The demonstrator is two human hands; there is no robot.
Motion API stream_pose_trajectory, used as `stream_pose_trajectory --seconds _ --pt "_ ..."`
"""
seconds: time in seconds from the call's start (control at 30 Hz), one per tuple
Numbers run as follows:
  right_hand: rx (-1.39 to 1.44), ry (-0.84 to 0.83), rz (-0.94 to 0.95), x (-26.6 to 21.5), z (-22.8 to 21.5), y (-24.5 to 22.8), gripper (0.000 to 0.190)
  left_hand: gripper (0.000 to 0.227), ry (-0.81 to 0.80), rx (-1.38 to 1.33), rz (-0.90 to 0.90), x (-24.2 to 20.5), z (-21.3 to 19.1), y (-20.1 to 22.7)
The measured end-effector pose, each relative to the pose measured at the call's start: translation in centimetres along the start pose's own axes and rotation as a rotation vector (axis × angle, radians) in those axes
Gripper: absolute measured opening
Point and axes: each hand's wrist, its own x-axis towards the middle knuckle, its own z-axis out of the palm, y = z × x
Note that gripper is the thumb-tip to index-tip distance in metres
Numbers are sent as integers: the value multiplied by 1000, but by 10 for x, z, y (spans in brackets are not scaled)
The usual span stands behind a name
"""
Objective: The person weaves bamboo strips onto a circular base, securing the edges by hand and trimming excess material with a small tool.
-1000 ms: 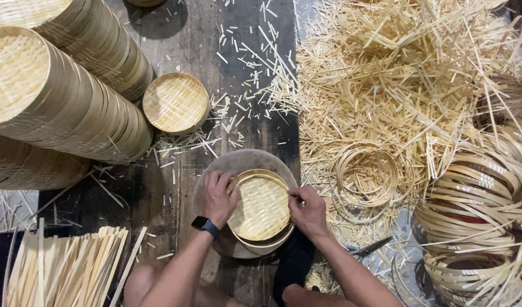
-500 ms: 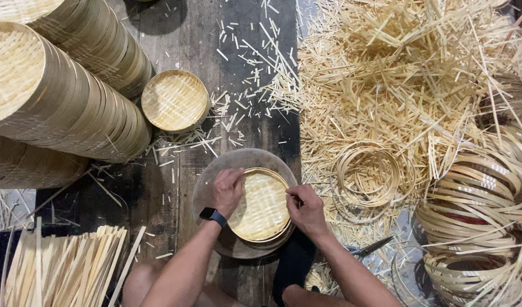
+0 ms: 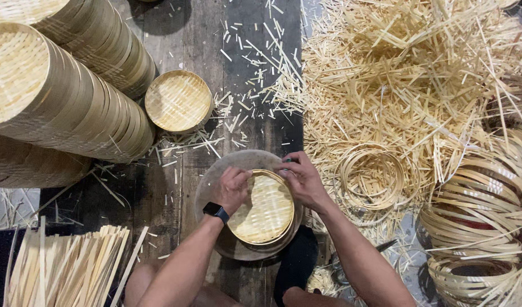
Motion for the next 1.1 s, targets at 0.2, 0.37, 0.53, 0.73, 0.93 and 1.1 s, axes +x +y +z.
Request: stream_pose_trajectory --seconds 0.2,0.37,0.53,0.73,0.93,1.1 --pt "366 2 116 17 37 24 28 8 -43 -20 -19 9 0 3" --pt "227 72 91 15 64 47 29 11 6 -42 15 9 4 -3" --pt "-127 175 -105 -3 39 14 57 20 66 -92 83 28 -14 10" --pt "-122 -370 -371 -66 8 -28 33 15 -132 182 373 14 -71 35" --pt "-321 -475 -545 -74 28 -6 16 26 -430 11 565 -52 -87 33" --pt "-495 -469 -670 -71 38 8 25 27 -470 17 580 -58 -86 22"
